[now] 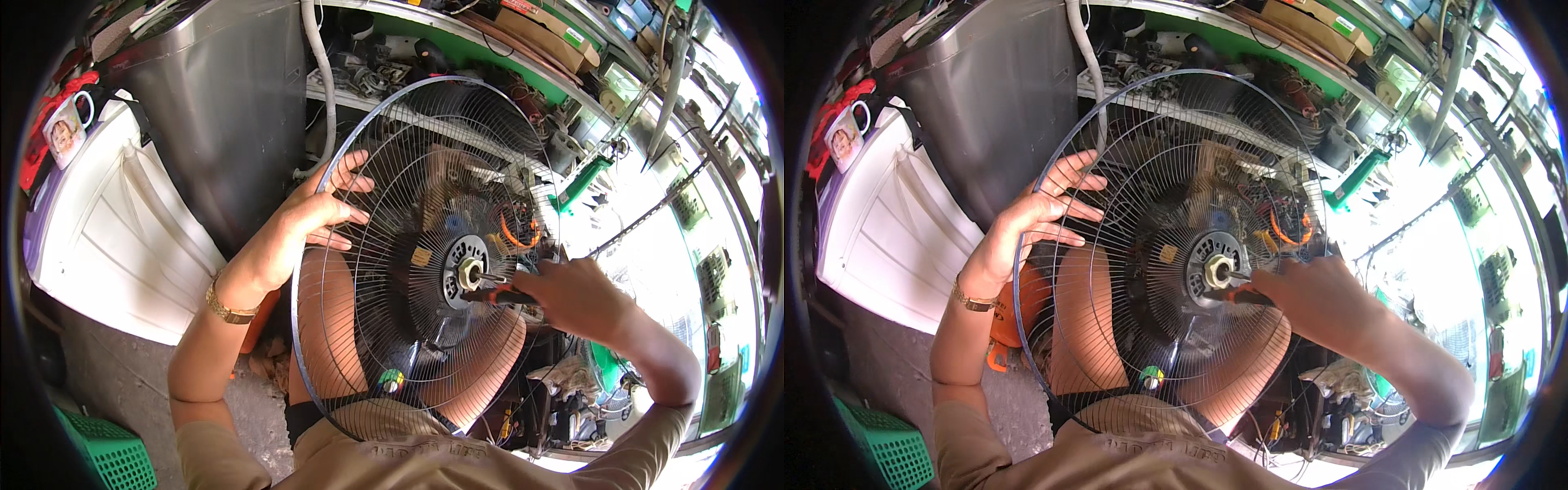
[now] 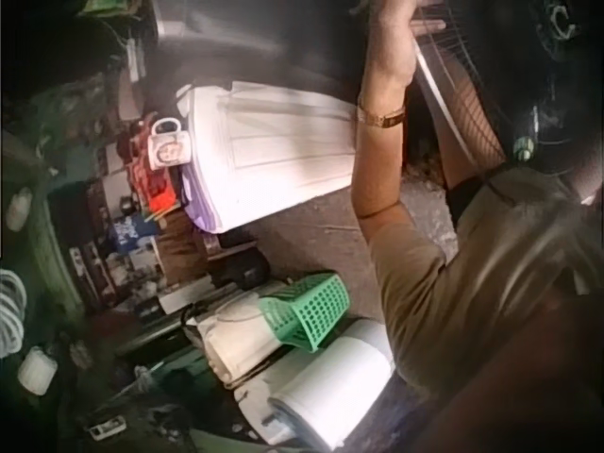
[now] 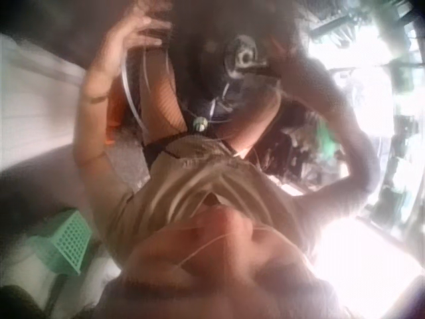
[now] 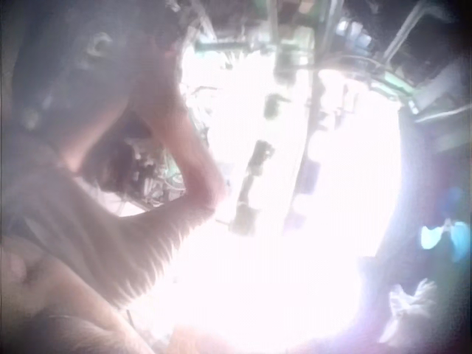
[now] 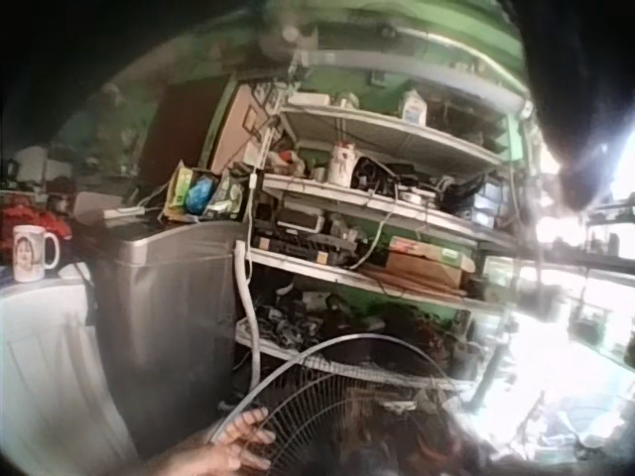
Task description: The person disassembles a standing electric fan, removing the front grille and motor housing. They use a screwdriver to loosen screws and separate the motor casing to access the internal wiring.
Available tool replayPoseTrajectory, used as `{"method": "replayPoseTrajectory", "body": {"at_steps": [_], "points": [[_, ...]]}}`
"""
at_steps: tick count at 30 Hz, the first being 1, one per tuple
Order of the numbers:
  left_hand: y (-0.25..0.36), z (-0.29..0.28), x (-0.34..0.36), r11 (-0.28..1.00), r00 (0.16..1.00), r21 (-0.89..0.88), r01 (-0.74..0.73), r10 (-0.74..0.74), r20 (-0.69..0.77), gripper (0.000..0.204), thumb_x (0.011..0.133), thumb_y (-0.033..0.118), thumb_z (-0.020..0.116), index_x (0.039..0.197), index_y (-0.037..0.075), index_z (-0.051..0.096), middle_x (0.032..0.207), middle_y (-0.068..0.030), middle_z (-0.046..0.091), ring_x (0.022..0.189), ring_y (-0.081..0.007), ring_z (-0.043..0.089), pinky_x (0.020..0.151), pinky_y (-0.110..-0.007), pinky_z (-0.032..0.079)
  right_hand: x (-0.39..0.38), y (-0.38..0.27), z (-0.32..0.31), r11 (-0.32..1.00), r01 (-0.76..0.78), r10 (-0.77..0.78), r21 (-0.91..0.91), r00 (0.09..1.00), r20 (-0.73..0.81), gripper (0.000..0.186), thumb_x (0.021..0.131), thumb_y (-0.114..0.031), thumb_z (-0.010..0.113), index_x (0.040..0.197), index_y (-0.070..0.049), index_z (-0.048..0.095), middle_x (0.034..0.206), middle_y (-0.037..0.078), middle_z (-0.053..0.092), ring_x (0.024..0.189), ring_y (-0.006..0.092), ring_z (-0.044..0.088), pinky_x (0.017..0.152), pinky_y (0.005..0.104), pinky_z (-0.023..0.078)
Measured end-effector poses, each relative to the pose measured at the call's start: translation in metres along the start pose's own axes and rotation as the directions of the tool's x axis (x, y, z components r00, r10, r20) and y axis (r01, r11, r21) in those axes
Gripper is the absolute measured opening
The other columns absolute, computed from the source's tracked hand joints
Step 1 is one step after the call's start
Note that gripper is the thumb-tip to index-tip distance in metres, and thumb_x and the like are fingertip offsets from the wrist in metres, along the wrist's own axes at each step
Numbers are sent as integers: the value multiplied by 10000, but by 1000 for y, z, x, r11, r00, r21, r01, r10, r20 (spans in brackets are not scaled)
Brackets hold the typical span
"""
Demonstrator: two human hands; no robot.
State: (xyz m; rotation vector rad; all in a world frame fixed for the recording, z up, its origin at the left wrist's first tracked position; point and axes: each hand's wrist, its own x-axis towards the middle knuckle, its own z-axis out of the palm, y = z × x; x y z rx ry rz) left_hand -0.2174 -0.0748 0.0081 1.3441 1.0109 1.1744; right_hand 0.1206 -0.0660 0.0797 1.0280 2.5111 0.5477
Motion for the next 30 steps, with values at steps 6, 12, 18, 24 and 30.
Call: {"method": "replayPoseTrajectory", "body": {"at_steps": [6,12,18,24,30], "points": [[-5,-6,-3,1000,999,2,-32,32,-8,731,852,360,435,1505,44,347,1394,-160,511,1122,-259,611,886,-392,534,37,46,-17,878,-381,475,288,768,-430,239,943,-53,501,1175,-90,551,850,169,641,681,344,668,584,412,541],[0,0,-5,1000,999,6,-5,5,-31,721,855,353,433,1498,37,356,1394,-162,511,1122,-248,617,878,-378,542,-6,2,-16,1000,5,-4,-7,968,250,537,846,-9,546,1352,-185,531,1047,169,657,807,308,718,662,401,583],[-5,-10,-5,999,1000,-32,-22,22,16,742,872,396,447,1519,56,322,1360,-134,491,1128,-229,579,908,-389,509,14,11,-13,960,-259,269,104,959,-94,401,852,21,534,1229,-106,588,1003,200,641,786,337,685,668,426,568],[-2,-2,-4,999,999,-3,-46,46,-15,740,848,387,437,1487,22,360,1367,-175,516,1103,-261,625,837,-385,567,1,40,-34,983,-153,173,99,955,-240,458,806,50,555,1220,-135,618,1021,184,645,753,297,706,611,411,576],[-6,-7,-3,999,999,-40,-34,35,23,733,863,399,462,1510,77,345,1370,-132,506,1122,-233,601,879,-394,537,-7,-9,14,914,211,-182,-346,977,114,379,916,-91,574,1281,-193,561,925,157,636,700,217,689,545,367,541]]}}
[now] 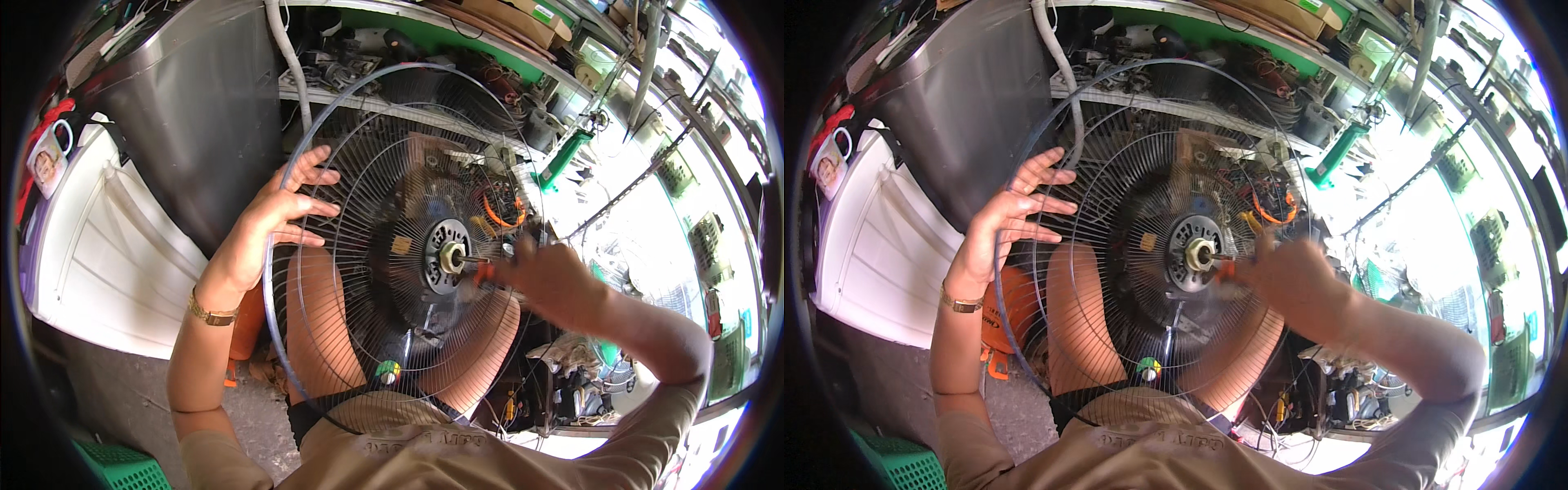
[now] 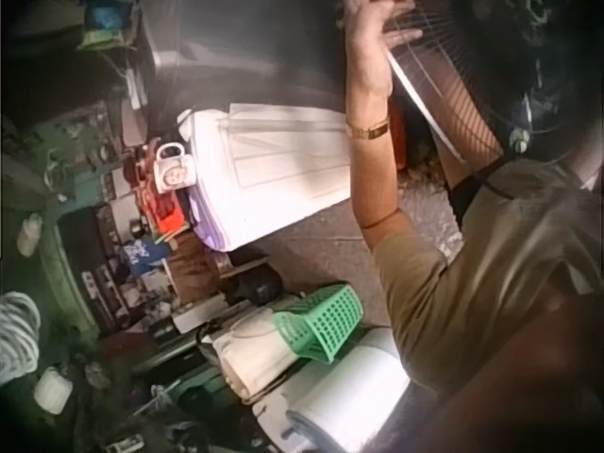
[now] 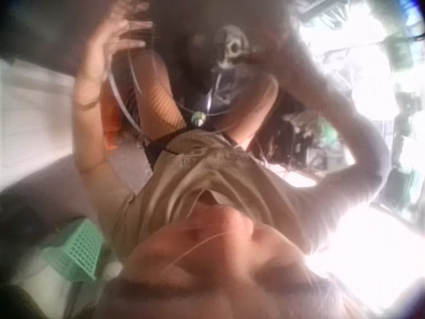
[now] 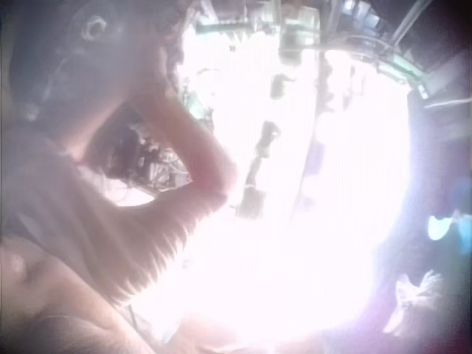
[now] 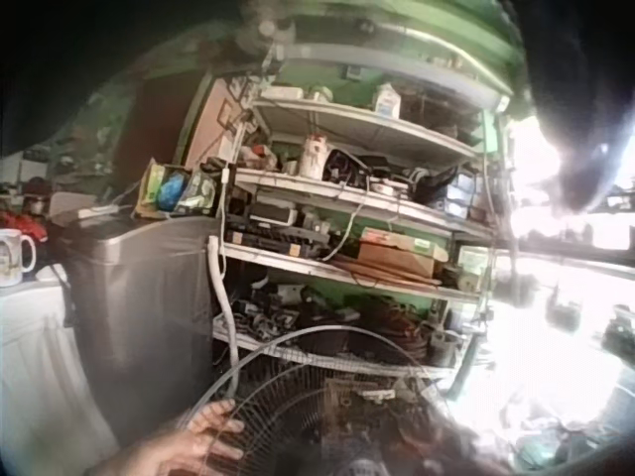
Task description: The person disassembles a standing electric fan, removing the front grille and motor housing. They use a screwdriver to loosen screws and separate the motor casing to access the internal wiring.
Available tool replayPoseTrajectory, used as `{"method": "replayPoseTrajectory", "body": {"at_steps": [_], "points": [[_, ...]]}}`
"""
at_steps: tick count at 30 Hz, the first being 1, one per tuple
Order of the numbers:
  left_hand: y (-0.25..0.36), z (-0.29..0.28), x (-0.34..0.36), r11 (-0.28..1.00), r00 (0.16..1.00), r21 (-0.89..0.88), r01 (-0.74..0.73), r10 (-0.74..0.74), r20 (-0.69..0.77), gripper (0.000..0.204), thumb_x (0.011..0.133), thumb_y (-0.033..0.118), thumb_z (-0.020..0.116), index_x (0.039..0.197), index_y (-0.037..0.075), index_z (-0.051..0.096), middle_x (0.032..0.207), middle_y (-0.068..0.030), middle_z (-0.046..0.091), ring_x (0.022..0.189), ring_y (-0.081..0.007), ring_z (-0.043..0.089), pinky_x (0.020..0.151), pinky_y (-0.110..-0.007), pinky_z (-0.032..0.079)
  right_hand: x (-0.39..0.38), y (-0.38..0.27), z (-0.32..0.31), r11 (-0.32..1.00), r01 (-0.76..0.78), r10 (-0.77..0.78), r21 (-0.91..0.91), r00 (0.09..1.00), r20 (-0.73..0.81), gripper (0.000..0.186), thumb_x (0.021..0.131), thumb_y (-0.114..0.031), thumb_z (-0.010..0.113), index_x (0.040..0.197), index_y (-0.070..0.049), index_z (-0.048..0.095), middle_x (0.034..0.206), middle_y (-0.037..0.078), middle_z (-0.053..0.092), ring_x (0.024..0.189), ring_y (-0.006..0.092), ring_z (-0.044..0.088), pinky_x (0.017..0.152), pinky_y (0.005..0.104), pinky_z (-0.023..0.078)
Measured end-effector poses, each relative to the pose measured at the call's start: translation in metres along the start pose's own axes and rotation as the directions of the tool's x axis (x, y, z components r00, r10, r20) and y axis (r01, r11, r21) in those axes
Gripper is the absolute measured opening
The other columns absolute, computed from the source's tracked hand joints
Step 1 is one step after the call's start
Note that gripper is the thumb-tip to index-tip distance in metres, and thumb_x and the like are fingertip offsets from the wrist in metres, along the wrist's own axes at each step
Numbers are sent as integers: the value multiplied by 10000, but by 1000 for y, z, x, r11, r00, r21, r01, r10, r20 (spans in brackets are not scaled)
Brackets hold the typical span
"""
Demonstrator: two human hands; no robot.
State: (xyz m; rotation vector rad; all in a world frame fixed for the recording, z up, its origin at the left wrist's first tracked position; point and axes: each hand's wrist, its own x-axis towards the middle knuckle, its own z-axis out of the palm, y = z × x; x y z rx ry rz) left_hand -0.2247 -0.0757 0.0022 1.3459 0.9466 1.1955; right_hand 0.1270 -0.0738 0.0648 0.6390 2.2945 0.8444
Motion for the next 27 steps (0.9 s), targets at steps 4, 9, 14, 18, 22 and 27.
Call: {"method": "replayPoseTrajectory", "body": {"at_steps": [4,9,14,18,22,27], "points": [[6,1,0,999,1000,44,0,1,-12,721,871,400,458,1505,75,350,1372,-139,508,1117,-234,605,866,-388,542,-4,38,-52,915,-208,191,347,978,84,379,845,-89,621,1217,-149,587,993,155,615,719,257,704,555,371,559],[6,2,-1,998,1000,60,-15,16,-8,704,876,407,467,1495,87,369,1378,-156,510,1100,-239,621,854,-381,548,19,29,-20,945,-276,292,174,954,-72,443,839,-67,610,1260,-202,591,1060,149,635,751,234,706,592,344,551],[-3,-37,-3,954,990,301,10,32,-135,658,905,357,526,1475,50,407,1341,-146,579,988,-213,672,768,-326,552,-14,37,19,748,-3,305,664,889,-340,359,867,-38,557,1211,-118,620,944,144,671,750,261,702,660,399,553],[-30,-96,-2,917,983,389,92,-21,-182,569,975,245,473,1501,58,360,1314,-157,599,875,-191,703,666,-263,586,-49,73,142,-31,-462,971,886,197,137,342,871,-48,571,1213,-35,569,798,168,654,778,306,677,680,405,510],[-70,-142,4,929,961,309,202,-127,-246,536,997,192,455,1511,90,344,1266,-152,635,864,-194,704,666,-284,594,-15,13,294,-142,-607,895,782,259,363,417,846,-179,653,1228,-42,555,920,238,685,912,438,660,778,511,504],[-95,-163,12,892,934,371,258,-133,-331,509,988,159,486,1487,120,397,1171,-104,680,910,-156,678,702,-281,575,63,-81,368,123,-603,699,788,616,363,517,817,-158,647,1319,-128,526,1151,218,623,1054,431,614,859,511,499]]}}
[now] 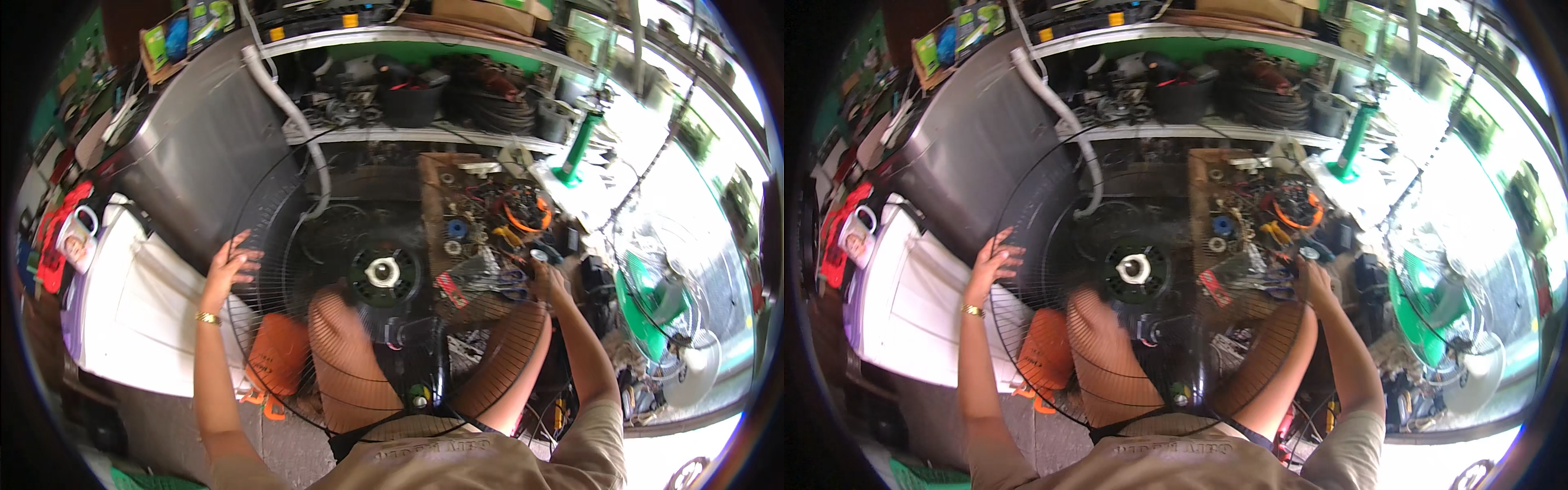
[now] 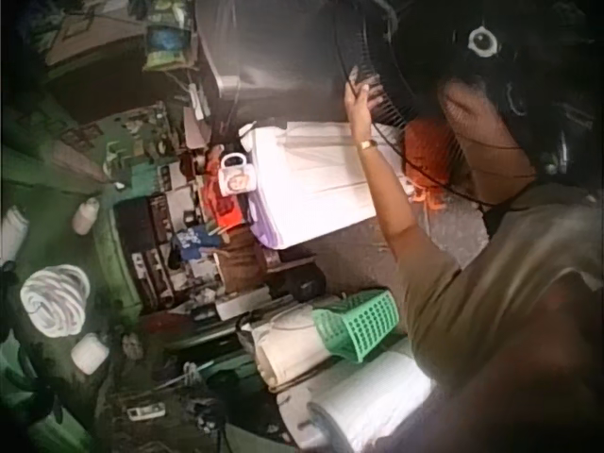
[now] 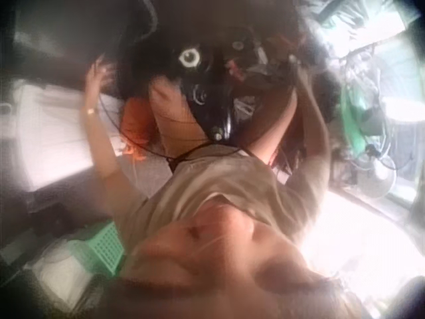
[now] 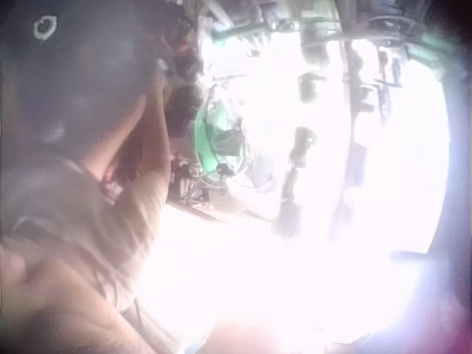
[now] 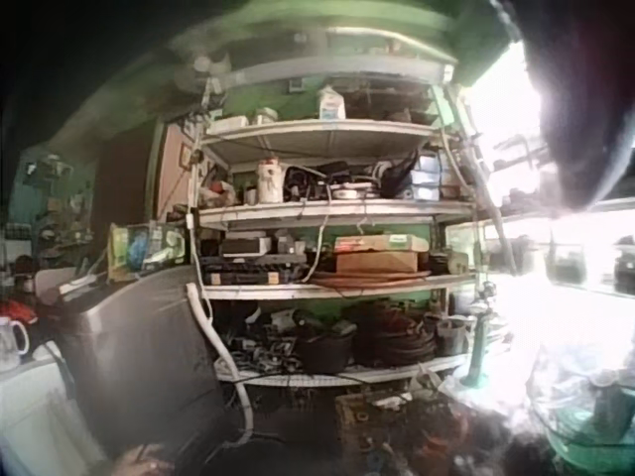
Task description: The person disassembles a standing electric fan, removing the front grille and motor housing. They use a screwdriver to loosen screws and separate the motor casing to access the internal wiring.
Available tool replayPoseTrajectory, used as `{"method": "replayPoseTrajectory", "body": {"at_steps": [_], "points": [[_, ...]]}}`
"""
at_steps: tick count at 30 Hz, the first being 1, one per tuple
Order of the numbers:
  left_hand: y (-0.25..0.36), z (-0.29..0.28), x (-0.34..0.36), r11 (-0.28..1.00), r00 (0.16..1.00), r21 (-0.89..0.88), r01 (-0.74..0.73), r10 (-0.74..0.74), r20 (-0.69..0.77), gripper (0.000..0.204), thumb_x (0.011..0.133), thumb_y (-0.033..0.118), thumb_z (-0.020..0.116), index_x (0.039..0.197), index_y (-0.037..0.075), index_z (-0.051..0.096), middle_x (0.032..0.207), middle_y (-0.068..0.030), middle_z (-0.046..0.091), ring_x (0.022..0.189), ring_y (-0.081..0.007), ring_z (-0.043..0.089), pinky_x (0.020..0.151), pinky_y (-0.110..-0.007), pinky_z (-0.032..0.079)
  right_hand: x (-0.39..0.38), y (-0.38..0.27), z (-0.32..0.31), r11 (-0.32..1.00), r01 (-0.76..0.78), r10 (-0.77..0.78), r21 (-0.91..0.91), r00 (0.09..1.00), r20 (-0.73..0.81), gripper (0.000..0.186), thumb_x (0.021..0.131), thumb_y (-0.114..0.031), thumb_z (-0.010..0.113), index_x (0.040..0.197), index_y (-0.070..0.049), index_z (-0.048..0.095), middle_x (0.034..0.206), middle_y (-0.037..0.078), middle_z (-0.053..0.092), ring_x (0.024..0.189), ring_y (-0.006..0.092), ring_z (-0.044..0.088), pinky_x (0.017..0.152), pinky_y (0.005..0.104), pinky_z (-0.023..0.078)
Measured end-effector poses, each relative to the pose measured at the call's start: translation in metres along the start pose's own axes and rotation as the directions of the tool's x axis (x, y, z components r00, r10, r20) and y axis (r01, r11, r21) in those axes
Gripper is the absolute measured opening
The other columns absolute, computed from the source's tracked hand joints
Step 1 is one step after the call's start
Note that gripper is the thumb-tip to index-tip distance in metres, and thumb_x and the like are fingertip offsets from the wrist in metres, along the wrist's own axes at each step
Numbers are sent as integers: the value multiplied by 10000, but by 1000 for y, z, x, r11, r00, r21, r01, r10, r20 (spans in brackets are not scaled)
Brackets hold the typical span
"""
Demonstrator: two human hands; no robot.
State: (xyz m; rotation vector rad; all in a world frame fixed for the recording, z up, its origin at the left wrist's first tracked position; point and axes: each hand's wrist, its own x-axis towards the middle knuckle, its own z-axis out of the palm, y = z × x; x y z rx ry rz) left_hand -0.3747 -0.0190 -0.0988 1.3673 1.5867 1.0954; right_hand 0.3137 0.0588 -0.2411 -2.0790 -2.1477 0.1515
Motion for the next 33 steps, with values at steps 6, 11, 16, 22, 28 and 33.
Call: {"method": "replayPoseTrajectory", "body": {"at_steps": [6,11,16,22,28,33], "points": [[64,44,-24,314,723,886,-341,690,34,601,769,196,747,1327,91,550,1285,-97,590,1158,-310,540,976,-433,435,11,-19,40,958,272,-258,92,956,-141,475,787,-108,647,1247,-77,532,1107,205,601,929,397,634,783,497,527],[69,135,4,391,630,504,-770,592,502,589,749,337,798,1245,97,594,1166,-60,583,1099,-276,533,925,-410,458,28,47,-37,988,149,-108,29,825,-554,250,849,-93,644,1089,-22,636,1011,172,665,834,305,658,705,428,533],[51,162,0,442,700,548,-710,528,481,475,768,377,778,1109,82,628,1015,-51,557,995,-259,553,876,-402,490,-13,-142,-201,784,271,84,559,845,-528,210,926,-77,582,1128,-29,610,995,124,684,766,197,641,660,348,522],[48,181,-13,471,765,638,-609,561,316,410,765,331,783,996,37,614,930,-73,560,926,-290,572,774,-411,522,-29,-290,-120,720,683,-687,126,726,-13,624,837,-399,734,1272,-9,515,1075,150,645,825,359,690,690,420,565],[36,190,-20,524,824,666,-531,504,260,374,822,304,740,970,18,550,945,-98,568,964,-305,585,754,-422,537,-9,-319,-90,613,787,-787,61,616,-32,589,804,-338,756,1249,-10,550,1026,139,636,792,308,701,644,390,573],[23,192,-17,528,805,646,-551,540,245,414,845,346,710,983,1,529,947,-115,575,960,-330,586,732,-442,526,0,-318,-87,507,859,-859,68,510,-48,579,785,-274,772,1250,0,563,993,138,626,802,290,695,644,379,575]]}}
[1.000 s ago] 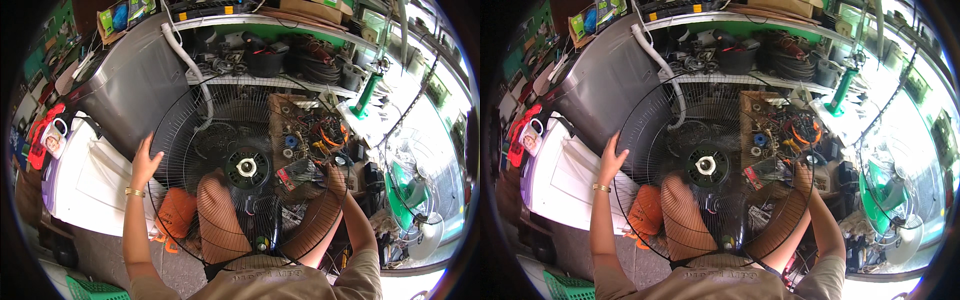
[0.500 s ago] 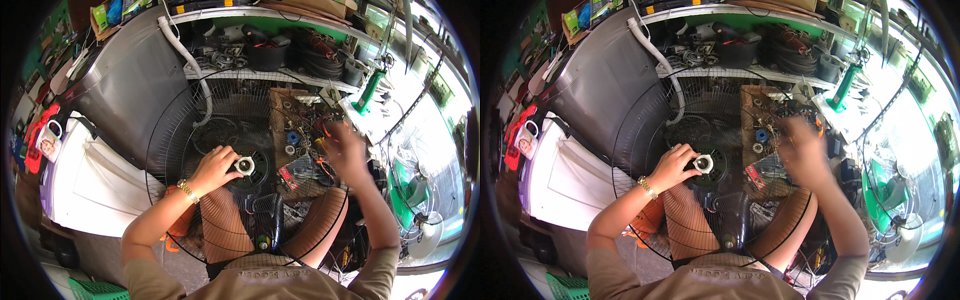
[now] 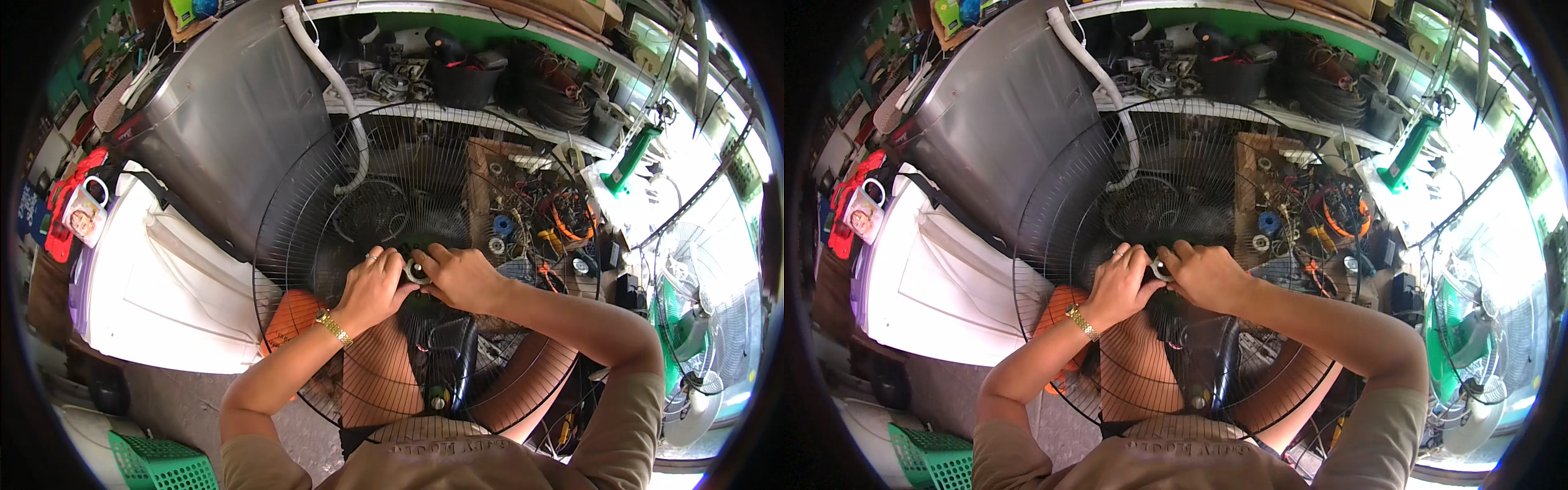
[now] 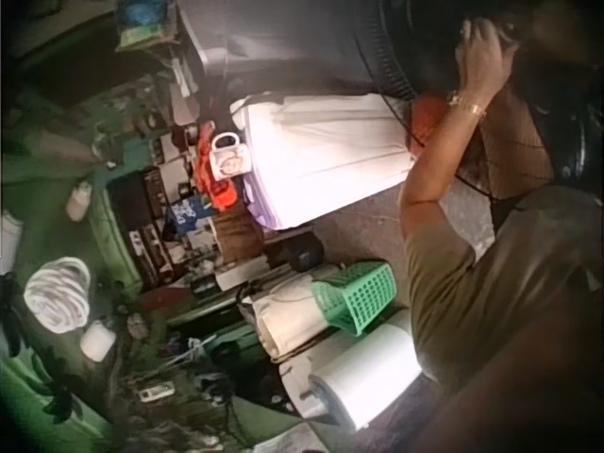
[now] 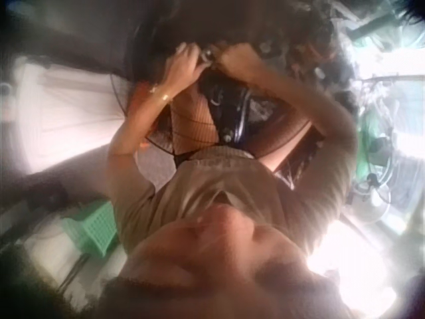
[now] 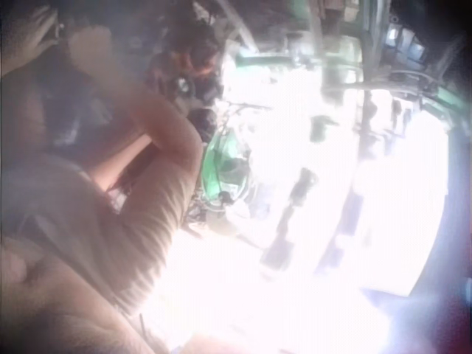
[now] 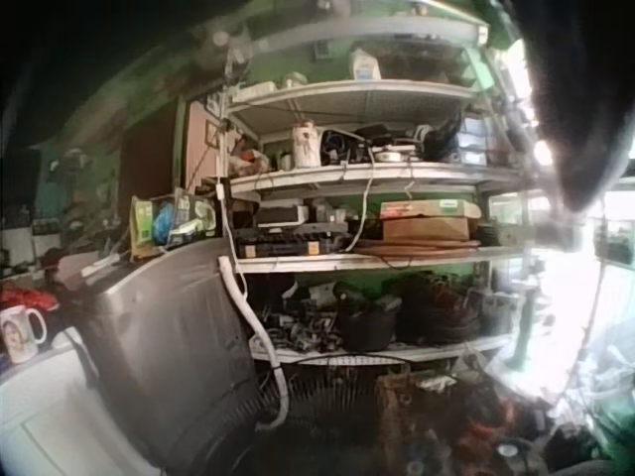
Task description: The person disassembles a standing electric fan, removing the front grille and motor housing. They use a screwdriver to loosen screws and separate the motor casing to access the internal wiring.
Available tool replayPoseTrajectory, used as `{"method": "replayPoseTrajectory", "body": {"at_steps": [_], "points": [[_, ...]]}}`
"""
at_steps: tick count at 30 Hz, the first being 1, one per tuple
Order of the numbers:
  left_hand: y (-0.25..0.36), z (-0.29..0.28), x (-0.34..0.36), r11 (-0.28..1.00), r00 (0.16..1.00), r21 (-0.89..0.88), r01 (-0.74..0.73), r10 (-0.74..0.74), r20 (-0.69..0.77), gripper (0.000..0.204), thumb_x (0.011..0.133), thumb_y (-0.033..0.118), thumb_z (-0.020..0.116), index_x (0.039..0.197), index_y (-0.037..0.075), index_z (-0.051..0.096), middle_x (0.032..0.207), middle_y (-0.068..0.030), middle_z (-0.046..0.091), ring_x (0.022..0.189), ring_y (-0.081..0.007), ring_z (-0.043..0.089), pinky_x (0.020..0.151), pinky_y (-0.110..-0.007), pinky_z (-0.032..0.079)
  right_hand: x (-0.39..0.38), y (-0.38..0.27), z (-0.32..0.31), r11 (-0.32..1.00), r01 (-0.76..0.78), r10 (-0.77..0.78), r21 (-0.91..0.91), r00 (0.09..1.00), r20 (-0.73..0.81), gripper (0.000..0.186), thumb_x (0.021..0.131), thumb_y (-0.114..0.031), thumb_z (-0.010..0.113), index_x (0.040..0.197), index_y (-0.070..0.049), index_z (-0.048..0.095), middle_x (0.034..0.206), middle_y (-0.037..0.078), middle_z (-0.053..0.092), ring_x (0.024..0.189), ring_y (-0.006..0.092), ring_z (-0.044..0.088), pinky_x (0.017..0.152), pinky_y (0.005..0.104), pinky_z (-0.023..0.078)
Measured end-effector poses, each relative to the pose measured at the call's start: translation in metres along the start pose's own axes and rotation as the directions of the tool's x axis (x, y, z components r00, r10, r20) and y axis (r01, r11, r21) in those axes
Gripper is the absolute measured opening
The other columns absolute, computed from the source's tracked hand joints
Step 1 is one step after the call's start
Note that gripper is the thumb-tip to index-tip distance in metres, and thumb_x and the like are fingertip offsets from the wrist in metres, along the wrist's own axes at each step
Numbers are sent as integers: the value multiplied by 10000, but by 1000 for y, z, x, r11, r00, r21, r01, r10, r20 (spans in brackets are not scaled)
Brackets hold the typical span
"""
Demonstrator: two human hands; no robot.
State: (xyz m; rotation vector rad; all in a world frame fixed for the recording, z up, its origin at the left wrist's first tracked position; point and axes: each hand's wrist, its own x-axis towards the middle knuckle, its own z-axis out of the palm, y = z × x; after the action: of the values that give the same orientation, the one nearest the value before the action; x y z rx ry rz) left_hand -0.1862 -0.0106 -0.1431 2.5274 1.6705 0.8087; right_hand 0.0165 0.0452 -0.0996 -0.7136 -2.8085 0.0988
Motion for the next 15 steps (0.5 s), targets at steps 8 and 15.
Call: {"method": "replayPoseTrajectory", "body": {"at_steps": [8,15], "points": [[6,10,-4,998,998,-11,58,-59,-26,441,846,373,696,982,-4,511,906,-151,615,905,-355,596,707,-448,502,1,18,11,986,160,-154,52,983,-96,566,802,-230,742,1267,30,550,976,153,616,842,302,690,649,385,577],[27,16,-6,986,972,28,167,-160,-172,397,833,329,726,918,9,508,797,-165,616,803,-383,607,655,-471,494,22,40,-6,935,343,-353,88,924,146,551,830,-247,726,1288,-12,528,1060,174,594,880,339,687,689,412,587]]}}
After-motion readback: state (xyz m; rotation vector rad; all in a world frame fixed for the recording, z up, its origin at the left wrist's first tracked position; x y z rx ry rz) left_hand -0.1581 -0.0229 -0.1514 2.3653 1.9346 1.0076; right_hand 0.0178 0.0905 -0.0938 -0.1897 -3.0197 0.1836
